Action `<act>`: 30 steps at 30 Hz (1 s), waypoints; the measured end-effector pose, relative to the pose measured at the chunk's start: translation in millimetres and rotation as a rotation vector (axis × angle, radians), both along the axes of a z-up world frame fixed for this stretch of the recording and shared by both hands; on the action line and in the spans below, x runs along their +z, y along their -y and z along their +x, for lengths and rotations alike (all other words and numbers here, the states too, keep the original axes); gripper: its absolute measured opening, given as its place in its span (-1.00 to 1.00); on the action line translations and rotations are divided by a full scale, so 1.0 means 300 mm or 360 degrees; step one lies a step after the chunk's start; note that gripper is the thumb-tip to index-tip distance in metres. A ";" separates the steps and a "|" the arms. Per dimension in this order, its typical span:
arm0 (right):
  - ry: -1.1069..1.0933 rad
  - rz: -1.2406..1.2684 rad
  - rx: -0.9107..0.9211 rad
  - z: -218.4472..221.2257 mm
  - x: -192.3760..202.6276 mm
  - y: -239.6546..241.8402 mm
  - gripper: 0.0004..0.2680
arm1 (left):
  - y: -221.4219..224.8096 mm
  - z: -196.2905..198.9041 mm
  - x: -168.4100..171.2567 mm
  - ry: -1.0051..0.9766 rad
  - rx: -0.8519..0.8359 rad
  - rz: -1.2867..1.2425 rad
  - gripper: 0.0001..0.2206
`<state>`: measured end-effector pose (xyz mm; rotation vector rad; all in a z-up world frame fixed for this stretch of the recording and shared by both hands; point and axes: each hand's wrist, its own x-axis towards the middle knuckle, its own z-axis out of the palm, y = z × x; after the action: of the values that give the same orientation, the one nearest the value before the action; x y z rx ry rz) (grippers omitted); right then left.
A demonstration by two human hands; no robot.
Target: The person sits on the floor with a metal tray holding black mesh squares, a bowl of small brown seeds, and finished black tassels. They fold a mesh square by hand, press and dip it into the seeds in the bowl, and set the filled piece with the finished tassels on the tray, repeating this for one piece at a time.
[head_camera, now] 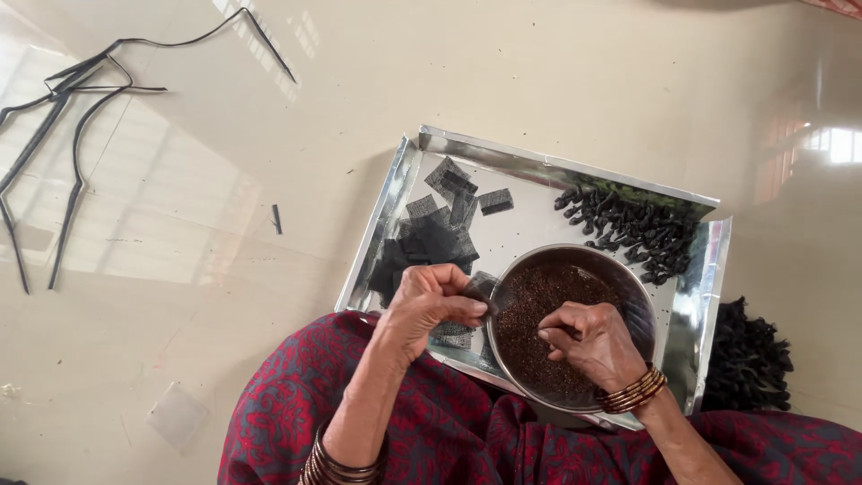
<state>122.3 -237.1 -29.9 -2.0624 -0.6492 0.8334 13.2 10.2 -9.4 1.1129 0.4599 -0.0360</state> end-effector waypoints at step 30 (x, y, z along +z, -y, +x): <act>0.0305 -0.0038 -0.0130 0.027 0.163 0.035 -0.91 | 0.156 0.104 -0.064 -0.0221 -0.0102 0.0105 -0.85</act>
<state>130.3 -247.5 19.0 -2.1926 -0.6555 0.6046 44.3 -36.6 -28.8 1.1942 0.5528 -0.1559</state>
